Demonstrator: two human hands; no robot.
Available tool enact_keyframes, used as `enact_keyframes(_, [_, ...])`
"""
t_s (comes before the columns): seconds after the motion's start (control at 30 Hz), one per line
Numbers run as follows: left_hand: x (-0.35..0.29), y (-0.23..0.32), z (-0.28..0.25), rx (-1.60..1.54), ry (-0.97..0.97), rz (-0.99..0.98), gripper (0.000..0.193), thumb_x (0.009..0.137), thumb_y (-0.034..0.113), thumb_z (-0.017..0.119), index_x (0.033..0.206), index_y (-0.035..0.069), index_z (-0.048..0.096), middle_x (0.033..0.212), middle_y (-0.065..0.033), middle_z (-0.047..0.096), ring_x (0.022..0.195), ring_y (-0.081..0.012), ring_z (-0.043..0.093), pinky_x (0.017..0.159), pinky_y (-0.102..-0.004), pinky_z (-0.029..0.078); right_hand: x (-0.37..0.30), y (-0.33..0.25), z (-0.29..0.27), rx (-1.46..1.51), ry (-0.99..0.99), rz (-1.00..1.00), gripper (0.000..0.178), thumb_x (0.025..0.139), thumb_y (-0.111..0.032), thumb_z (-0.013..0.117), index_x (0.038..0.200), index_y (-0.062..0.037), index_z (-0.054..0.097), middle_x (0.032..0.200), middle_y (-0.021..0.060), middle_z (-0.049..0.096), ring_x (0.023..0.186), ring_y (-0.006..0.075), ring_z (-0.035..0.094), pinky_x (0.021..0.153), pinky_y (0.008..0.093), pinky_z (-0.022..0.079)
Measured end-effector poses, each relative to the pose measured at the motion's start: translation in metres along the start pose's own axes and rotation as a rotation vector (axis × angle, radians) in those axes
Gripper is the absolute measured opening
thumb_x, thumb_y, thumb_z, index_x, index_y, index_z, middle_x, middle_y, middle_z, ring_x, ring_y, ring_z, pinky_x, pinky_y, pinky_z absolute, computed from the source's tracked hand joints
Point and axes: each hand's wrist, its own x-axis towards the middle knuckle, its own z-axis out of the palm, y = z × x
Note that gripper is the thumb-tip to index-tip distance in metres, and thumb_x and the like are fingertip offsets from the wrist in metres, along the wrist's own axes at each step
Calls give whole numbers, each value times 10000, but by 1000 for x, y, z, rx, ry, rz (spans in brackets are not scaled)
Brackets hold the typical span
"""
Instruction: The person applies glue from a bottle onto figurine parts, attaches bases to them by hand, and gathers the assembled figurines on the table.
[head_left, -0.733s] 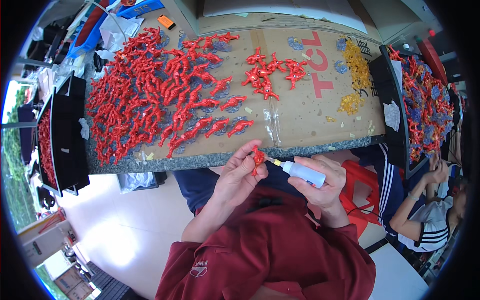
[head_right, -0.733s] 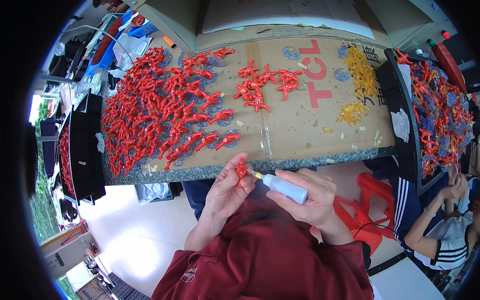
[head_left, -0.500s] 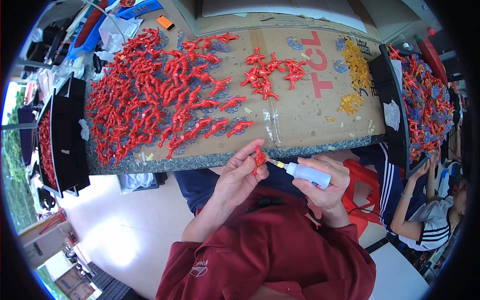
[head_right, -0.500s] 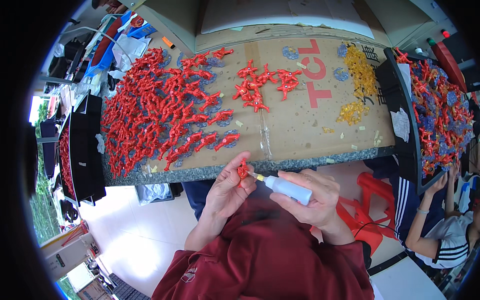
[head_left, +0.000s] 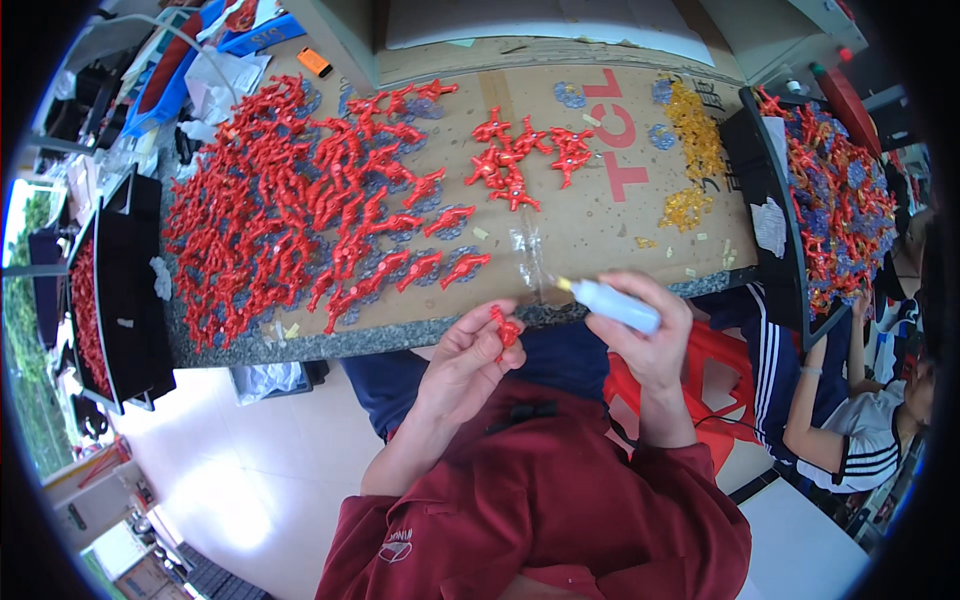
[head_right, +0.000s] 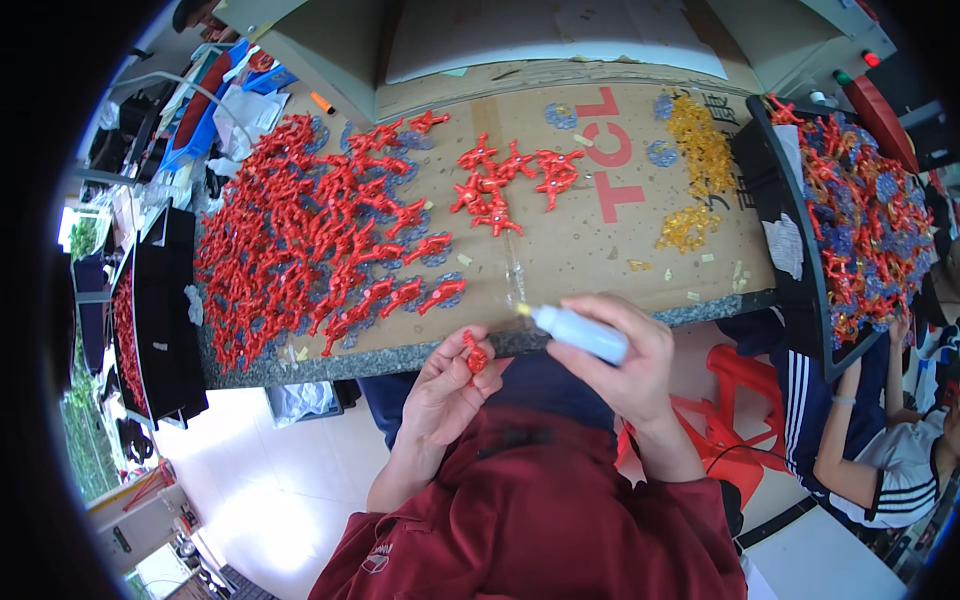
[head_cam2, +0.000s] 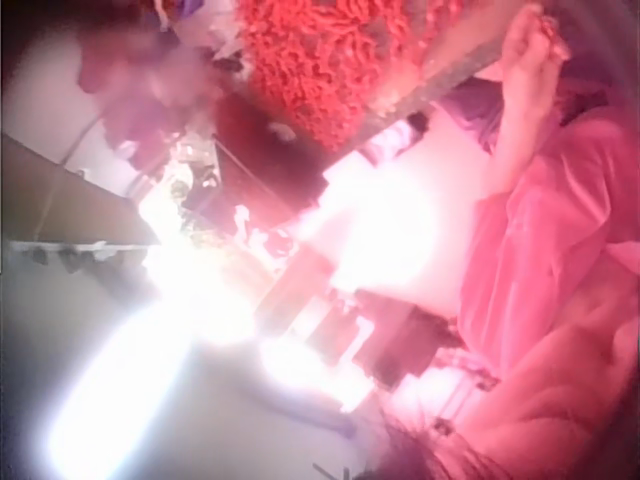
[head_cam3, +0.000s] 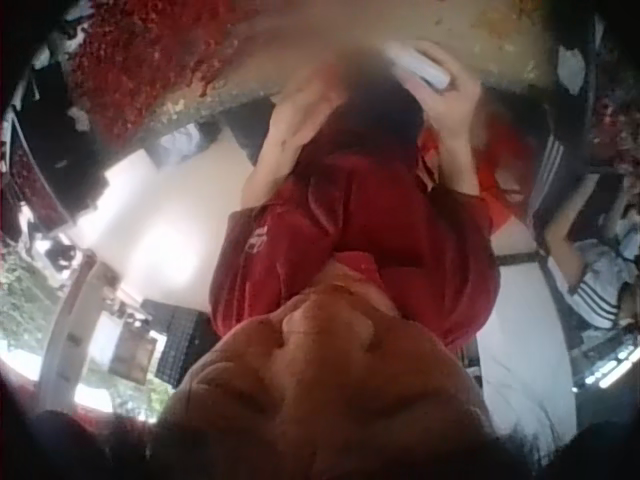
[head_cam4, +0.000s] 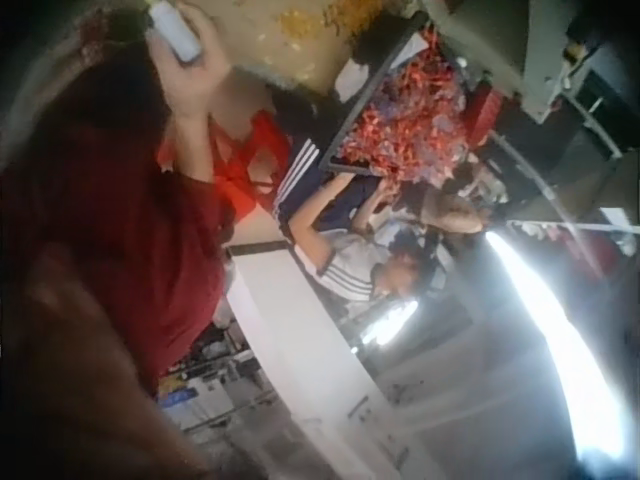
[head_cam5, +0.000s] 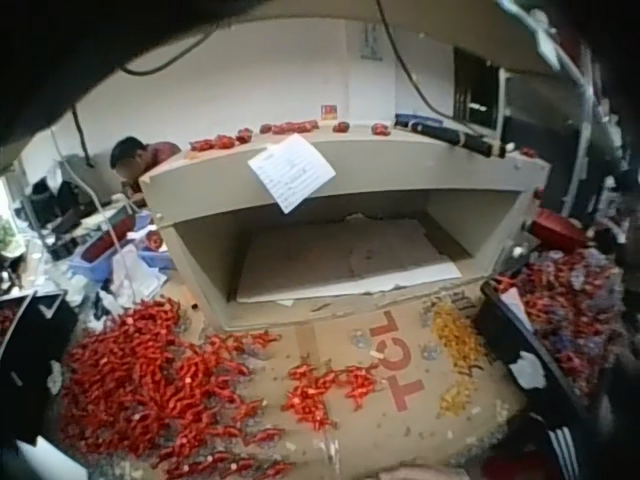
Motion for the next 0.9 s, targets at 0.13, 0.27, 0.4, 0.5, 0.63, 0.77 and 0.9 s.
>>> enact_keyframes(0.13, [0,1,5,-32,-29,1,295,847,63,556,1140,51,525,1014,-106,577,775,-155,518,715,-294,425,23,35,20,87,62,44,315,698,-14,685,996,-9,582,951,93,603,855,167,588,757,255,448])
enact_keyframes(0.27, [0,3,8,-17,6,0,288,839,65,569,1125,61,534,995,-91,570,775,-151,515,712,-289,423,45,50,33,190,81,14,347,744,-42,656,1063,-15,522,1033,98,599,970,169,575,829,279,447])
enact_keyframes(0.4, [1,4,6,-22,29,-11,301,834,80,582,1130,66,533,971,-74,565,770,-139,504,693,-276,411,46,29,23,58,-12,26,347,771,-84,639,1087,-20,511,1057,100,599,984,179,574,842,308,443])
enact_keyframes(0.5, [0,6,4,-14,6,-10,302,834,93,586,1131,67,533,967,-73,563,768,-134,492,676,-270,396,61,29,-11,-39,11,36,301,804,-103,595,1086,-21,530,1062,106,593,946,226,587,817,340,454])
enact_keyframes(0.63, [4,7,10,-25,-22,-41,307,834,108,590,1132,67,532,935,-68,553,763,-137,489,669,-270,385,119,62,-59,-1061,197,-345,270,760,-56,576,1029,-33,583,1111,146,549,1039,323,490,865,406,393])
enact_keyframes(0.77, [7,5,16,-32,-34,-48,321,842,132,583,1150,66,522,900,-63,530,743,-138,480,671,-271,379,137,76,-75,-1236,104,-345,234,750,-61,580,983,-43,592,1123,155,538,1072,321,463,884,428,356])
enact_keyframes(0.9, [9,3,5,-114,-116,-46,336,850,140,570,1173,69,511,902,-67,525,744,-136,471,673,-268,373,117,62,-69,-1050,38,-169,184,775,-59,557,956,-50,590,1083,126,557,1054,293,479,842,403,367])
